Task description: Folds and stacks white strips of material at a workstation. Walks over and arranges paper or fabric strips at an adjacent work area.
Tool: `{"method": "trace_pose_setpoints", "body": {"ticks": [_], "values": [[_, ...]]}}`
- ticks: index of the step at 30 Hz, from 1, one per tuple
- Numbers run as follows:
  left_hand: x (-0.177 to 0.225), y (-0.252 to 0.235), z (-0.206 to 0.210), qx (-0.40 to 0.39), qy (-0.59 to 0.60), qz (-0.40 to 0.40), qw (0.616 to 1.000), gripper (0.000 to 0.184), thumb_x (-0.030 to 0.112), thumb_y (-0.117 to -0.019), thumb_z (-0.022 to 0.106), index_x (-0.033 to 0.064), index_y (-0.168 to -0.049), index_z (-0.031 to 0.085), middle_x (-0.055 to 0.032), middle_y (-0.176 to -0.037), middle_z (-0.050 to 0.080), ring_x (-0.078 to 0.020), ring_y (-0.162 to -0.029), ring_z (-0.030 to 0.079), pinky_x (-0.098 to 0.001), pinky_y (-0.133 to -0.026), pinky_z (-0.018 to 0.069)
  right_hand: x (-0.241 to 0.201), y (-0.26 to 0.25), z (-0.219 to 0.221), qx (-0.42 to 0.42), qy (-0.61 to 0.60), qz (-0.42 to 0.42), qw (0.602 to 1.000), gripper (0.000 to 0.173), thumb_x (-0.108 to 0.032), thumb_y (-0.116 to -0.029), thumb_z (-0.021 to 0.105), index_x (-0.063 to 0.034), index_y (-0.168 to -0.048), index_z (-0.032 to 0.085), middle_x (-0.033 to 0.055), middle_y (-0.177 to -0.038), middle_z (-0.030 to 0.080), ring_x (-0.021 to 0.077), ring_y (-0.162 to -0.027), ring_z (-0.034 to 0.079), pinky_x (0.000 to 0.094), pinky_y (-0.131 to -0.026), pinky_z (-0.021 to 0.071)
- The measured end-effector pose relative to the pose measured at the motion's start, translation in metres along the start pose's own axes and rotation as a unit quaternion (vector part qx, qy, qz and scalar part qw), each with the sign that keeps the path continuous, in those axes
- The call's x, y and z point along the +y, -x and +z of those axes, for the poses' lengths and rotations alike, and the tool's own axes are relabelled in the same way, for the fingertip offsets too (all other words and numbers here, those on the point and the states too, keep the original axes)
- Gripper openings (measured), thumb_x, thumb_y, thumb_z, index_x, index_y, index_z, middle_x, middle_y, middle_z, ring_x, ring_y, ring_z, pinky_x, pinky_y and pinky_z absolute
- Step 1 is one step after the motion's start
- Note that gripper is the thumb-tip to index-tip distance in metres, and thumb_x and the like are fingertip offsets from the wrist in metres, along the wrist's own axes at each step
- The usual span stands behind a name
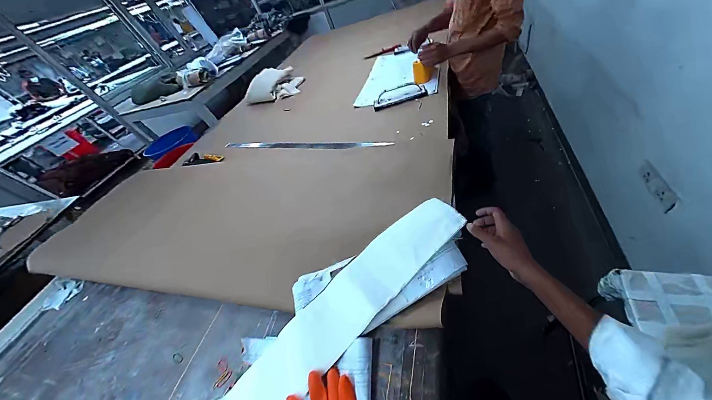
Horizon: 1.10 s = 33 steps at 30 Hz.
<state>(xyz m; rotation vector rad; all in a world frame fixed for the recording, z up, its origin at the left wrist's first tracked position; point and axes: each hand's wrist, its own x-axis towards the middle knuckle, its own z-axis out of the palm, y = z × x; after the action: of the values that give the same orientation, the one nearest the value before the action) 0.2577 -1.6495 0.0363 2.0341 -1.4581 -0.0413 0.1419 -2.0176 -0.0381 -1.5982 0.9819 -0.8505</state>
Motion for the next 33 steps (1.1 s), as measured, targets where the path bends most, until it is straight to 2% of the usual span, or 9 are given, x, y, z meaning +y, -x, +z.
{"method": "trace_pose_setpoints", "body": {"ticks": [3,4,8,13,16,19,22,29,33], "values": [[0.010,-0.069,0.024,-0.021,-0.029,0.002,0.999,0.021,0.017,-0.0971,0.063,0.0024,-0.106,0.075,-0.0115,-0.091,0.074,-0.0232,-0.078,0.072,-0.0416,-0.070,0.0606,-0.009,-0.042,-0.001,-0.055,-0.032,0.078,0.995,0.055,-0.031,-0.1031,0.062,-0.0010,-0.145,0.043,0.0239,-0.132,0.059,0.0357,-0.106,0.063,0.0532,-0.085,0.0524],[0.009,-0.089,0.036,-0.015,-0.042,0.008,0.999,0.022,0.020,-0.0972,0.062,0.0042,-0.106,0.075,-0.0096,-0.091,0.074,-0.0229,-0.078,0.073,-0.0424,-0.069,0.0611,-0.012,-0.047,0.000,-0.080,-0.050,0.104,0.990,0.051,-0.029,-0.1034,0.062,-0.0018,-0.143,0.046,0.0217,-0.127,0.061,0.0321,-0.105,0.062,0.0499,-0.086,0.0521],[-0.003,-0.172,0.090,-0.011,-0.049,0.017,0.999,0.020,0.020,-0.0957,0.063,0.0078,-0.106,0.076,-0.0080,-0.095,0.074,-0.0248,-0.084,0.073,-0.0463,-0.071,0.0617,-0.006,-0.062,0.005,-0.123,-0.146,0.129,0.973,0.016,-0.012,-0.1023,0.061,-0.0031,-0.116,0.063,0.0063,-0.093,0.065,0.0107,-0.077,0.062,0.0270,-0.071,0.0535],[0.004,-0.240,0.138,-0.044,-0.018,-0.011,0.999,0.029,0.026,-0.0919,0.076,0.0060,-0.113,0.073,-0.0136,-0.112,0.071,-0.0325,-0.102,0.069,-0.0549,-0.085,0.0569,0.002,-0.068,0.004,-0.144,-0.239,0.143,0.950,0.011,-0.006,-0.1003,0.062,-0.0017,-0.111,0.065,0.0051,-0.091,0.067,0.0104,-0.077,0.065,0.0259,-0.072,0.0566],[0.008,-0.253,0.155,-0.038,-0.032,-0.025,0.998,0.034,0.028,-0.0886,0.081,0.0059,-0.113,0.073,-0.0139,-0.115,0.071,-0.0342,-0.104,0.068,-0.0558,-0.082,0.0557,0.002,-0.069,0.006,-0.152,-0.260,0.152,0.942,0.012,-0.005,-0.1003,0.062,-0.0016,-0.111,0.065,0.0056,-0.093,0.068,0.0108,-0.078,0.066,0.0265,-0.073,0.0577],[0.006,-0.255,0.160,-0.026,-0.019,-0.033,0.999,0.019,0.014,-0.0942,0.071,0.0049,-0.111,0.074,-0.0125,-0.112,0.073,-0.0315,-0.097,0.070,-0.0536,-0.081,0.0565,0.001,-0.070,0.007,-0.152,-0.259,0.158,0.941,0.010,-0.005,-0.1000,0.062,-0.0036,-0.109,0.065,0.0040,-0.091,0.067,0.0093,-0.077,0.064,0.0244,-0.071,0.0559],[0.005,-0.256,0.161,0.001,0.028,-0.055,0.998,0.018,0.005,-0.0959,0.066,0.0028,-0.113,0.073,-0.0129,-0.104,0.075,-0.0278,-0.094,0.073,-0.0501,-0.082,0.0592,0.002,-0.070,0.007,-0.154,-0.262,0.161,0.939,0.011,-0.005,-0.0999,0.062,-0.0041,-0.110,0.065,0.0040,-0.091,0.066,0.0091,-0.077,0.064,0.0241,-0.071,0.0561],[0.007,-0.263,0.158,0.047,0.186,-0.150,0.970,0.029,0.002,-0.0846,0.081,0.0064,-0.107,0.064,-0.0036,-0.090,0.078,-0.0129,-0.082,0.075,-0.0313,-0.075,0.0610,0.004,-0.074,0.004,-0.160,-0.264,0.160,0.938,0.011,-0.005,-0.1008,0.061,-0.0026,-0.110,0.065,0.0062,-0.093,0.067,0.0111,-0.077,0.066,0.0252,-0.071,0.0575],[0.005,-0.260,0.154,0.040,0.280,-0.196,0.939,0.028,0.001,-0.0837,0.081,0.0104,-0.104,0.064,-0.0026,-0.088,0.077,-0.0133,-0.080,0.074,-0.0279,-0.069,0.0595,0.009,-0.072,0.005,-0.157,-0.261,0.154,0.940,0.011,-0.006,-0.1004,0.062,-0.0033,-0.111,0.065,0.0064,-0.093,0.067,0.0120,-0.078,0.066,0.0259,-0.072,0.0581]]}}
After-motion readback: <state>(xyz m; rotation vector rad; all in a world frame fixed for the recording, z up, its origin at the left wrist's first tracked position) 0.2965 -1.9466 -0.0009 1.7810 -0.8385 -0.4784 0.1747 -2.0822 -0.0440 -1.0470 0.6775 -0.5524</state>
